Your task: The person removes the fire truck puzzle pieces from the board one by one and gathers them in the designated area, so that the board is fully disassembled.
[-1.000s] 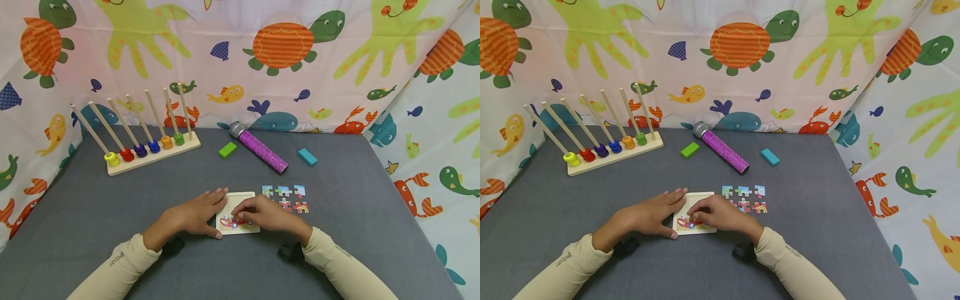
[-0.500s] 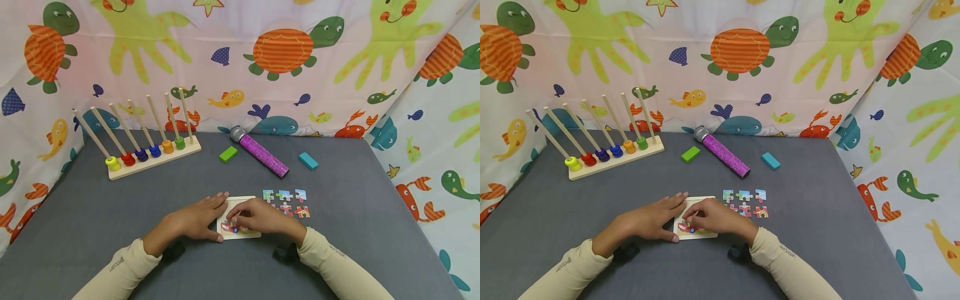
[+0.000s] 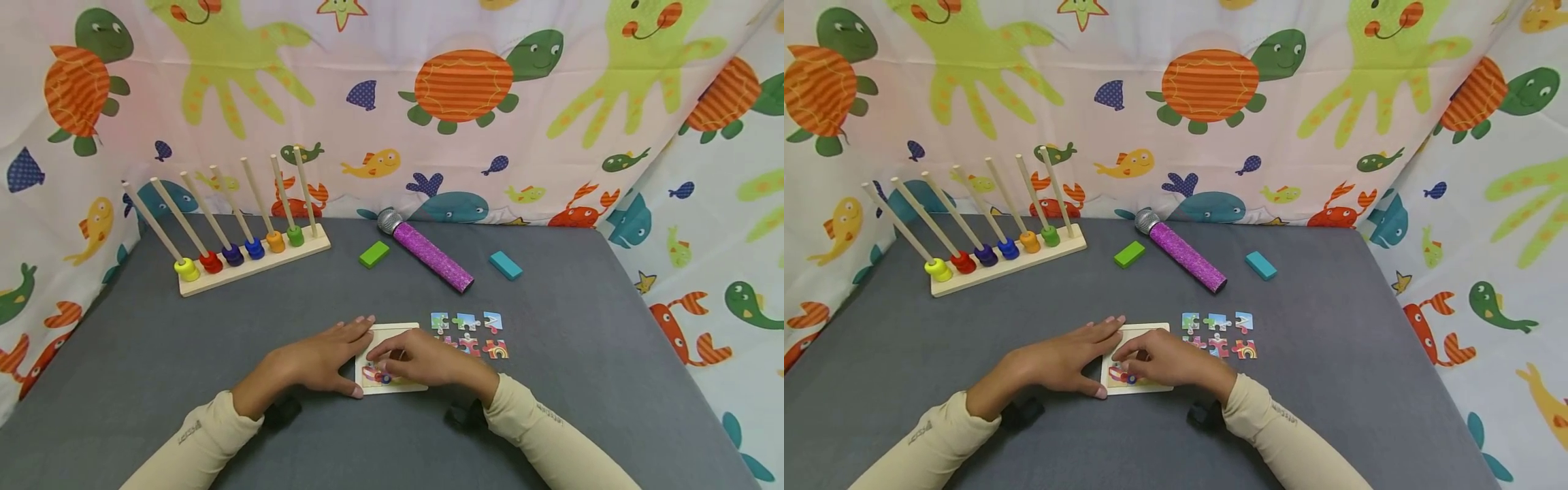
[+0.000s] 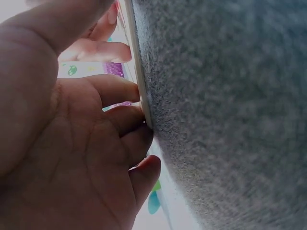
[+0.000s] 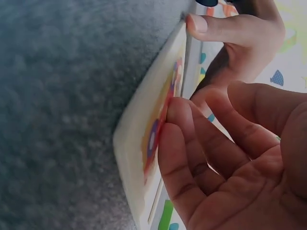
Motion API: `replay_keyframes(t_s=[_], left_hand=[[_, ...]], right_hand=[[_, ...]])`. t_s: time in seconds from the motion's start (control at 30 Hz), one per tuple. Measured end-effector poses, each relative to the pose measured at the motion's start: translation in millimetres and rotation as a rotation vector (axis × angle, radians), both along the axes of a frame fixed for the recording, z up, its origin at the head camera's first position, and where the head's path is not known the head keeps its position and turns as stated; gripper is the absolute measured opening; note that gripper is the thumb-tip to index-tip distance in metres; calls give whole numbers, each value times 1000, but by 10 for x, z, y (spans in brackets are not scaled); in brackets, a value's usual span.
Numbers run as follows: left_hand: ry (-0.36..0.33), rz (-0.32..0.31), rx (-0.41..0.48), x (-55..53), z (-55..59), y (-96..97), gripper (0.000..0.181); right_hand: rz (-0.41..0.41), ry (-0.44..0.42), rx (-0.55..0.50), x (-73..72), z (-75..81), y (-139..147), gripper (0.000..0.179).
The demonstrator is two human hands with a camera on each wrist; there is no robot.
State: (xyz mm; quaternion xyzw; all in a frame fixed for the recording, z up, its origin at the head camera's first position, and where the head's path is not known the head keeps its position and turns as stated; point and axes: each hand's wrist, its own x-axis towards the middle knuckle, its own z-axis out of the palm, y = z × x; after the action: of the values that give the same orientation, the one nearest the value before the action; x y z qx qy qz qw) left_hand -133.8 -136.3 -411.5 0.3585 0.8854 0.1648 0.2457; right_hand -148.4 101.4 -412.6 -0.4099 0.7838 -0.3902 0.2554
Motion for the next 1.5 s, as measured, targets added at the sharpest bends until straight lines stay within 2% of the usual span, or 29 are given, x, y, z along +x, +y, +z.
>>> replay_keyframes(t_s=[0.13, 0.43, 0.8, 1.03, 1.33, 1.5], left_hand=[[-5, 6, 4, 8, -6, -14, 92], [-6, 3, 24, 4, -8, -3, 93], [25, 34, 6, 28, 6, -1, 94], [31, 39, 15, 29, 3, 15, 93], [54, 25, 11, 43, 16, 23, 93], [53, 25, 15, 47, 30, 29, 93]], right_hand=[[31, 17, -8, 12, -10, -15, 25], [-30, 53, -56, 22, -7, -22, 20], [-48, 49, -78, 44, 42, -54, 19], [-31, 83, -115, 60, 35, -100, 19], [12, 68, -52, 105, -22, -136, 16], [-9, 82, -60, 122, -32, -126, 17]])
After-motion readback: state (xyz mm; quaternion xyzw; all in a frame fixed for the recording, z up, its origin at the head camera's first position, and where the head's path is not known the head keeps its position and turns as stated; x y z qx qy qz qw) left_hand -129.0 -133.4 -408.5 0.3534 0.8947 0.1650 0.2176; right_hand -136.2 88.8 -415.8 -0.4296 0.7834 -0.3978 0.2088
